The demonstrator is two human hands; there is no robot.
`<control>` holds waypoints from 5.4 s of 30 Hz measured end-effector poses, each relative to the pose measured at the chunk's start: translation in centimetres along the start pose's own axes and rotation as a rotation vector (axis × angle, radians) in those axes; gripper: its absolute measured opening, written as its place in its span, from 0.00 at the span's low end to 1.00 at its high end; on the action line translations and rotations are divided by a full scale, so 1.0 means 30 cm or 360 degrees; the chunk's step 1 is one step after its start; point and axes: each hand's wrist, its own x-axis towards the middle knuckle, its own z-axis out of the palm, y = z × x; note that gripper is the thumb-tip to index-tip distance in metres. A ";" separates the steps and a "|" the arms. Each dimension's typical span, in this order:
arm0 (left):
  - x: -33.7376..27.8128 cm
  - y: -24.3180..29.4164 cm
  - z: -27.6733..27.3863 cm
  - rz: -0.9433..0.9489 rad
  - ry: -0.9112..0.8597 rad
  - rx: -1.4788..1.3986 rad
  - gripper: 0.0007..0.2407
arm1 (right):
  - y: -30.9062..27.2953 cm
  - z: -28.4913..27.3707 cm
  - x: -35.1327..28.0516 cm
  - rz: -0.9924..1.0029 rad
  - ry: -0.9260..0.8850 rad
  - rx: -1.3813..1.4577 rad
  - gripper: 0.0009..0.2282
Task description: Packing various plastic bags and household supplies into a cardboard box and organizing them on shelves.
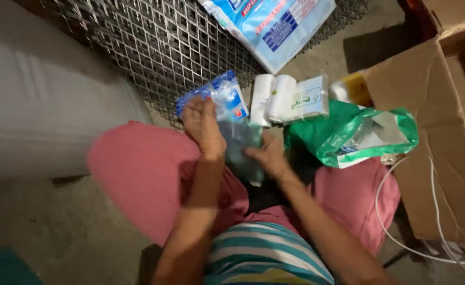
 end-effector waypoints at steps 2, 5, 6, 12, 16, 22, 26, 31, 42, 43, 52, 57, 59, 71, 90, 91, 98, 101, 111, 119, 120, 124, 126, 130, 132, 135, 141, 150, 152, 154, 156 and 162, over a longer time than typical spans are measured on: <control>0.031 -0.052 -0.044 0.0092 0.0008 0.0047 0.08 | -0.042 -0.103 0.000 0.0054 0.0044 0.0052 0.18; 0.031 -0.012 -0.013 -0.0135 0.0075 0.0173 0.13 | -0.262 -0.207 -0.021 -0.0012 0.0125 0.0173 0.18; 0.017 0.022 0.008 -0.0472 0.0129 0.0261 0.19 | -0.358 -0.231 -0.039 -0.0113 0.0165 0.0248 0.18; -0.083 0.200 0.147 -0.1519 -0.0808 -0.0613 0.35 | -0.363 -0.385 0.047 0.0003 0.0439 0.0484 0.19; -0.036 0.043 0.115 -0.1366 -0.1038 -0.0944 0.31 | -0.389 -0.377 0.164 0.0290 0.0235 -0.0049 0.21; 0.000 -0.187 0.049 -0.1432 -0.0539 -0.0581 0.22 | -0.245 -0.451 0.202 0.0597 0.0504 0.0742 0.33; -0.034 -0.216 0.047 -0.1241 -0.0461 -0.0520 0.21 | -0.202 -0.456 0.103 0.0658 0.0396 0.0737 0.29; -0.068 -0.112 0.087 -0.1095 -0.0480 -0.0290 0.24 | -0.212 -0.412 0.035 0.0474 0.0513 0.0185 0.18; -0.127 -0.184 0.019 -0.1235 -0.0292 0.0283 0.32 | -0.155 -0.362 0.098 0.0215 0.0599 -0.0160 0.14; -0.142 -0.206 -0.002 -0.1239 -0.0298 0.0285 0.32 | -0.177 -0.337 0.096 0.0215 0.0605 -0.0159 0.14; -0.334 -0.137 -0.066 -0.1313 -0.0235 0.0014 0.13 | -0.253 -0.245 0.027 0.0246 0.0662 0.0065 0.17; -0.334 0.115 0.125 -0.0762 -0.0613 -0.0413 0.25 | -0.323 -0.177 -0.025 0.0214 0.0594 0.0955 0.15; -0.355 0.057 0.095 -0.0649 -0.0650 -0.0173 0.22 | -0.251 -0.135 -0.047 0.0285 0.0629 0.0977 0.13; -0.253 0.327 0.228 -0.0640 -0.1290 0.0269 0.13 | -0.594 -0.257 -0.236 0.0026 0.0372 0.0844 0.24; -0.567 0.151 0.536 0.0722 -0.1773 0.1821 0.15 | -0.781 -0.603 -0.615 0.0071 0.1318 -0.0667 0.16; -0.559 0.111 0.518 0.0732 -0.1772 0.1829 0.15 | -0.781 -0.598 -0.596 0.0064 0.1316 -0.0656 0.16; -0.568 0.119 0.510 0.0742 -0.1791 0.1420 0.21 | -0.756 -0.554 -0.508 0.0407 0.0948 -0.1287 0.16; -0.584 0.114 0.497 0.0778 -0.1807 0.1368 0.22 | -0.767 -0.540 -0.473 0.0529 0.0880 -0.1447 0.15; -0.572 0.118 0.479 0.0869 -0.1840 0.1248 0.22 | -0.442 -0.538 -0.233 0.0200 0.1047 -0.1707 0.12; -0.590 0.111 0.474 0.0719 -0.1822 0.1151 0.22 | -0.442 -0.484 -0.231 -0.0053 0.1196 -0.1310 0.09; -0.586 0.105 0.469 0.0768 -0.1820 0.1089 0.21 | -0.419 -0.464 -0.214 0.0061 0.1228 -0.1244 0.06; -0.587 0.091 0.447 0.0746 -0.1760 0.1107 0.22 | -0.213 -0.558 -0.180 -0.0358 0.1253 -0.1393 0.03; -0.577 0.105 0.459 0.0801 -0.1754 0.1080 0.22 | -0.362 -0.534 -0.201 0.0036 0.1177 -0.1253 0.09; -0.579 0.154 0.471 0.0576 -0.1739 0.1029 0.23 | -0.341 -0.535 -0.242 0.0279 0.0853 -0.0186 0.09; -0.607 0.102 0.460 0.0632 -0.1705 0.1006 0.23 | -0.125 -0.626 -0.219 0.0089 0.0665 -0.0246 0.12; -0.592 0.075 0.452 0.0773 -0.1747 0.1059 0.23 | 0.061 -0.695 -0.170 -0.0128 0.0559 -0.0651 0.11; -0.516 0.115 0.427 0.0501 -0.1783 0.0721 0.19 | -0.103 -0.700 -0.175 -0.0181 0.0579 -0.1202 0.12; -0.205 -0.159 0.184 0.0488 -0.0066 0.1184 0.26 | -0.806 -0.297 -0.295 0.0038 0.0968 -0.0727 0.10; -0.138 -0.274 0.096 0.0240 0.0010 0.1031 0.24 | -0.782 -0.251 -0.168 -0.0066 0.0793 -0.0876 0.11; -0.086 -0.364 0.034 0.0009 0.0058 0.0864 0.23 | -0.613 -0.176 0.029 -0.0183 0.0636 -0.1010 0.13; -0.053 -0.439 0.010 -0.0016 0.0116 0.0614 0.23 | -0.391 -0.297 0.237 -0.0369 0.0612 -0.1441 0.23; -0.072 -0.357 0.030 -0.0439 0.0177 0.0461 0.25 | -0.232 -0.221 0.349 0.0293 0.0788 -0.1591 0.24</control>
